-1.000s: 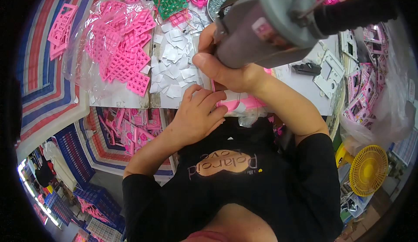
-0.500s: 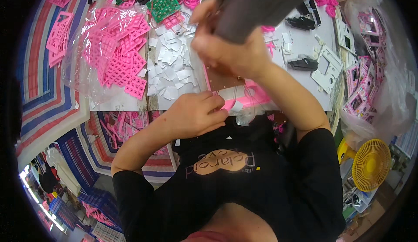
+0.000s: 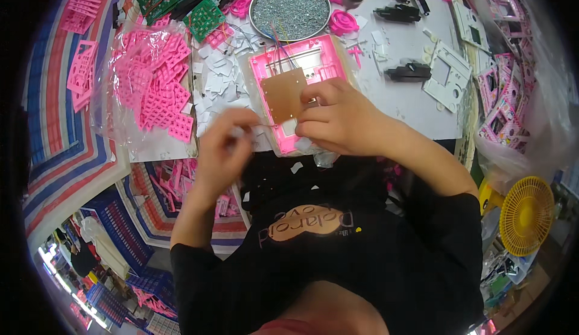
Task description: Assembling internal electronic and mechanical components into a pink toy housing using a hot glue gun.
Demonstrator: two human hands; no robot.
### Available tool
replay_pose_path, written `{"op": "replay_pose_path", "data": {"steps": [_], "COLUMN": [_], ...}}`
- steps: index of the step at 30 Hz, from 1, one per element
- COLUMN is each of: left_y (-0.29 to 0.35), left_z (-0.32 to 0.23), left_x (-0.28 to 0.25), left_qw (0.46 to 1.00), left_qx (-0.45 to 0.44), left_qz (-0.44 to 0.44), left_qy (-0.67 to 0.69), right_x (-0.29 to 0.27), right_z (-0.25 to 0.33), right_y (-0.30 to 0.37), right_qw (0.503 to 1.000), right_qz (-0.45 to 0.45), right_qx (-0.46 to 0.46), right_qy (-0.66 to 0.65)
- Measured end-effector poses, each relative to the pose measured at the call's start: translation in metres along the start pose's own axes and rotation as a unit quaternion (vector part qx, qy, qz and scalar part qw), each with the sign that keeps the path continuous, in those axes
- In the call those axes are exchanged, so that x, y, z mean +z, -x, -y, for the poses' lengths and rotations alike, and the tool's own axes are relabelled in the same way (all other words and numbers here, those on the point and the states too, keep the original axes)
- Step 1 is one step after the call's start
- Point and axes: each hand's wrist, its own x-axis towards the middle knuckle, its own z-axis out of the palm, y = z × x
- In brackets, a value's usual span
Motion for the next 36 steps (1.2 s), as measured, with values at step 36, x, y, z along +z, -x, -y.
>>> {"op": "replay_pose_path", "data": {"steps": [36], "left_y": [-0.04], "left_z": [0.004], "left_x": [0.014], "left_qw": [0.992], "left_qx": [0.101], "left_qz": [0.056], "left_qy": [-0.049], "right_x": [0.003], "right_z": [-0.017], "right_y": [-0.017], "right_qw": [0.973], "right_qz": [-0.072], "right_qx": [0.151], "right_qy": [-0.157]}}
